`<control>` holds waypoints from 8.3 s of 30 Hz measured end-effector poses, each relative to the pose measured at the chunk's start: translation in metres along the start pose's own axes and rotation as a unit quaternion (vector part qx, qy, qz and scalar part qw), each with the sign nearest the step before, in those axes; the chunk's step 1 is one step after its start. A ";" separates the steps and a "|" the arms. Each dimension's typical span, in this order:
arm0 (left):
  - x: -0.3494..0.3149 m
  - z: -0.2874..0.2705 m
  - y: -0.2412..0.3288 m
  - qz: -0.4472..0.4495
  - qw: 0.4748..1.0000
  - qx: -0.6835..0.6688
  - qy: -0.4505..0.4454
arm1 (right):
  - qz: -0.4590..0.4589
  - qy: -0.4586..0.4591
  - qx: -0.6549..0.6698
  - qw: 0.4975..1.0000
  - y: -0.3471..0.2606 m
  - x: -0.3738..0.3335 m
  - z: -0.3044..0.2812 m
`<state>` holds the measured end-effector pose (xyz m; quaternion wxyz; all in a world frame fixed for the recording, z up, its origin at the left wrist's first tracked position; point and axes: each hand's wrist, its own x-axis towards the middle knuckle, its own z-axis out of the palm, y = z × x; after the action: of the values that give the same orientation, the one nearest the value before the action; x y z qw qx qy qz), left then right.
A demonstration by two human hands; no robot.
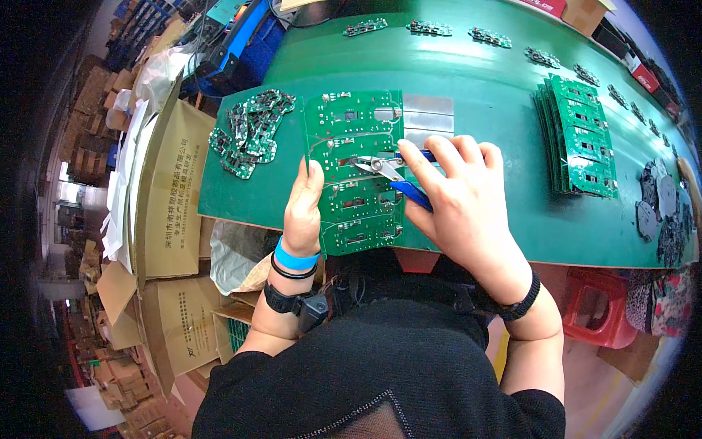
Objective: The person uses pliers to separate individual green circuit boards from larger panels. They hold the panel with one hand and use the pliers to snap the connecting tabs, then place the separated boards onto a pile on the table. The process is repeated for multiple panels throughout the clip.
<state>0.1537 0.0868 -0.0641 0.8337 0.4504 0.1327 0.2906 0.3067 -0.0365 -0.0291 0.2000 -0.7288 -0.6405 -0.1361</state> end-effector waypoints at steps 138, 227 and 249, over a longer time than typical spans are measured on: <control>0.030 -0.030 0.019 -0.007 0.990 -0.127 0.055 | -0.035 -0.084 0.048 0.995 -0.023 -0.005 0.000; 0.181 0.019 0.042 0.208 0.581 0.757 -0.215 | 0.029 -0.067 0.156 0.985 0.048 -0.002 0.063; 0.160 0.017 0.030 0.247 0.557 0.763 -0.215 | 0.004 -0.055 0.147 0.988 0.046 0.003 0.067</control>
<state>0.2779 0.1849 -0.0235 0.0778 0.9824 0.0055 0.1699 0.3489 -0.0067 -0.0923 0.2700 -0.7008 -0.6602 0.0002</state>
